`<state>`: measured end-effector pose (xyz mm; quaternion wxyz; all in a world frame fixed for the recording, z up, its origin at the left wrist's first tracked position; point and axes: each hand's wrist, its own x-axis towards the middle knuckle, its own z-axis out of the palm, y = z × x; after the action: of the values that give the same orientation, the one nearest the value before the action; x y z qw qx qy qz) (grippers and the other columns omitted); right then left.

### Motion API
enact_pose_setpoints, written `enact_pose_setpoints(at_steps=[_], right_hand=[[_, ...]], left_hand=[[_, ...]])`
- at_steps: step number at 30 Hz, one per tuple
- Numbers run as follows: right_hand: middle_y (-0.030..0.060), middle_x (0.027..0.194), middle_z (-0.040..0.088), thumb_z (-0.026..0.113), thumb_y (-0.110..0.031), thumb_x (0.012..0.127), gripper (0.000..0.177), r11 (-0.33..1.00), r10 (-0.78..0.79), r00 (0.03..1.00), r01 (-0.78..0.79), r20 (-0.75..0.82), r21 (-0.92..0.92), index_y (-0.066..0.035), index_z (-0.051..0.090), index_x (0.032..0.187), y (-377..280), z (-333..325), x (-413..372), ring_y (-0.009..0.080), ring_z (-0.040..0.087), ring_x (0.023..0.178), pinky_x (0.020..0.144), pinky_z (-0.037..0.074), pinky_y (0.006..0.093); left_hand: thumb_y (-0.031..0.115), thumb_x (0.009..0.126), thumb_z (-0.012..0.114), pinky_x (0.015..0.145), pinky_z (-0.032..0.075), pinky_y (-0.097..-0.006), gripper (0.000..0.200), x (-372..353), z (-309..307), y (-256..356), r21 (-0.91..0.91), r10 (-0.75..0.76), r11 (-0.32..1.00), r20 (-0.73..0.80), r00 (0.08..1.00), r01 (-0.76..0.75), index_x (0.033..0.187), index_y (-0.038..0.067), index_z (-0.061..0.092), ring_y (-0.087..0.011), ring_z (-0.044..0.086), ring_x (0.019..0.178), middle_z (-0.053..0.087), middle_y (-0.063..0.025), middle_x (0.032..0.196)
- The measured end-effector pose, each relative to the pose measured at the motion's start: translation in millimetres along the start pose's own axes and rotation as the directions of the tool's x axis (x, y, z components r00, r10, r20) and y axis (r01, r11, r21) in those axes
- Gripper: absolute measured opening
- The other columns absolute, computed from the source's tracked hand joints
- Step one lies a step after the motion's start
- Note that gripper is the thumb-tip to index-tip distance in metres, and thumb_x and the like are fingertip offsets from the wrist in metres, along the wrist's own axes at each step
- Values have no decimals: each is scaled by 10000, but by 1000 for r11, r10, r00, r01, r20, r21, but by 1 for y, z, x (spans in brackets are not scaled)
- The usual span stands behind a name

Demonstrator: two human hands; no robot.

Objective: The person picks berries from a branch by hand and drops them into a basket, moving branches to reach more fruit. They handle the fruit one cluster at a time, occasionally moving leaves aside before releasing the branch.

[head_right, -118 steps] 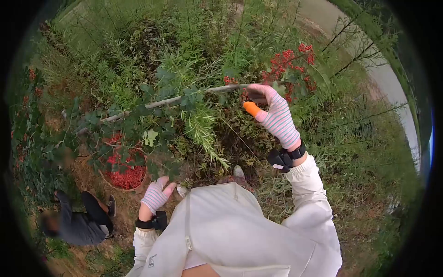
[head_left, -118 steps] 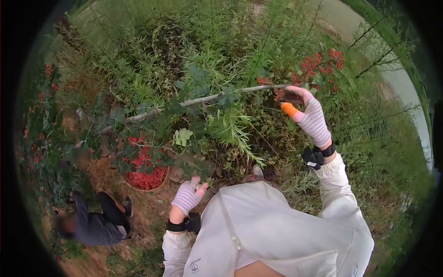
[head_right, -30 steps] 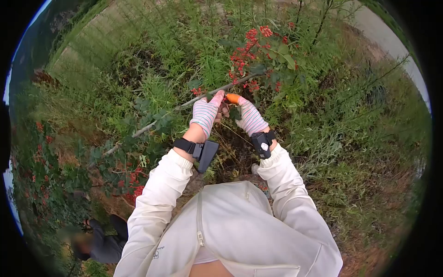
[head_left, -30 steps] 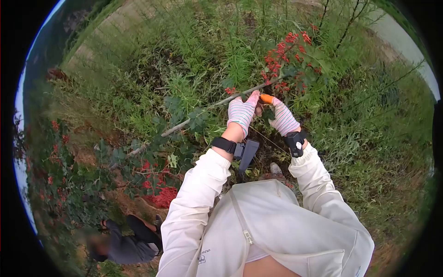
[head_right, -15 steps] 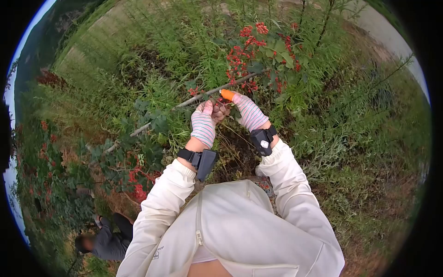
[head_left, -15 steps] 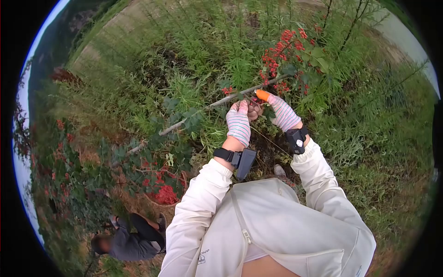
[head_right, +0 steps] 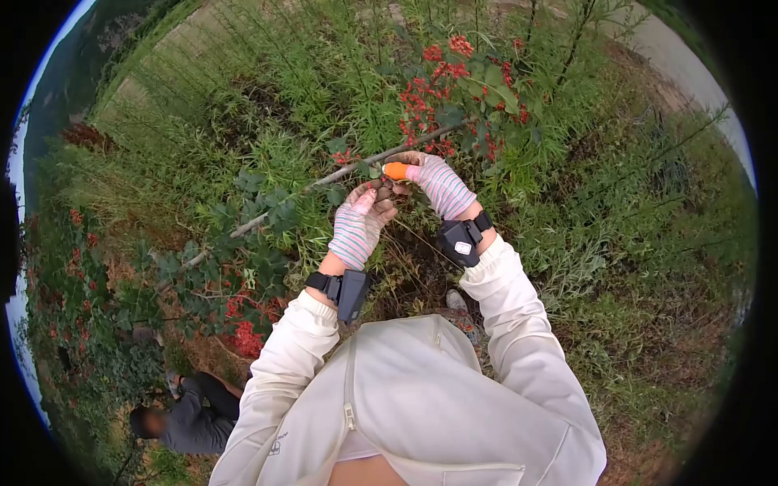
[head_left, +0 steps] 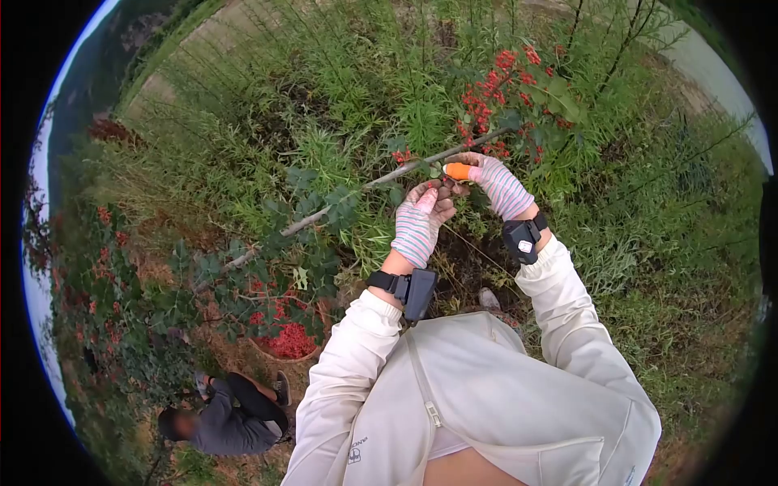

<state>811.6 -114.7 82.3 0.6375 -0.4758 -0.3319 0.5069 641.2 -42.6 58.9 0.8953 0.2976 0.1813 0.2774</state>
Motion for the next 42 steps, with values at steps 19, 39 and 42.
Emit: enact_pose_setpoints(at_steps=[19, 39, 42], right_hand=[[166, 993, 593, 523, -190, 885, 322, 886, 216, 963, -263, 162, 382, 78, 524, 1062, 26, -14, -1, 239, 604, 902, 763, 527, 281], [151, 1063, 569, 570, -213, 811, 401, 655, 62, 996, -86, 60, 750, 9, 500, 1138, 91, -39, -6, 264, 557, 902, 789, 472, 351], [151, 1048, 574, 536, -177, 842, 341, 674, 3, 984, -133, 178, 727, 8, 506, 1128, 74, -33, -2, 248, 564, 859, 720, 485, 329]], left_hand=[[147, 897, 438, 605, 528, -372, 202, 4, -14, -5, 60, -93, 992, -238, 967, 110, 1057, 61, 529, -168, 564, 578, 583, -41, 764], [258, 874, 581, 639, 537, -330, 211, 9, 25, -11, -16, -167, 986, -129, 977, 167, 944, 59, 565, -199, 611, 671, 602, -48, 758], [259, 884, 565, 636, 532, -333, 218, 10, 30, -14, -64, -115, 992, -79, 990, 111, 959, 55, 556, -208, 614, 679, 603, -54, 754]])
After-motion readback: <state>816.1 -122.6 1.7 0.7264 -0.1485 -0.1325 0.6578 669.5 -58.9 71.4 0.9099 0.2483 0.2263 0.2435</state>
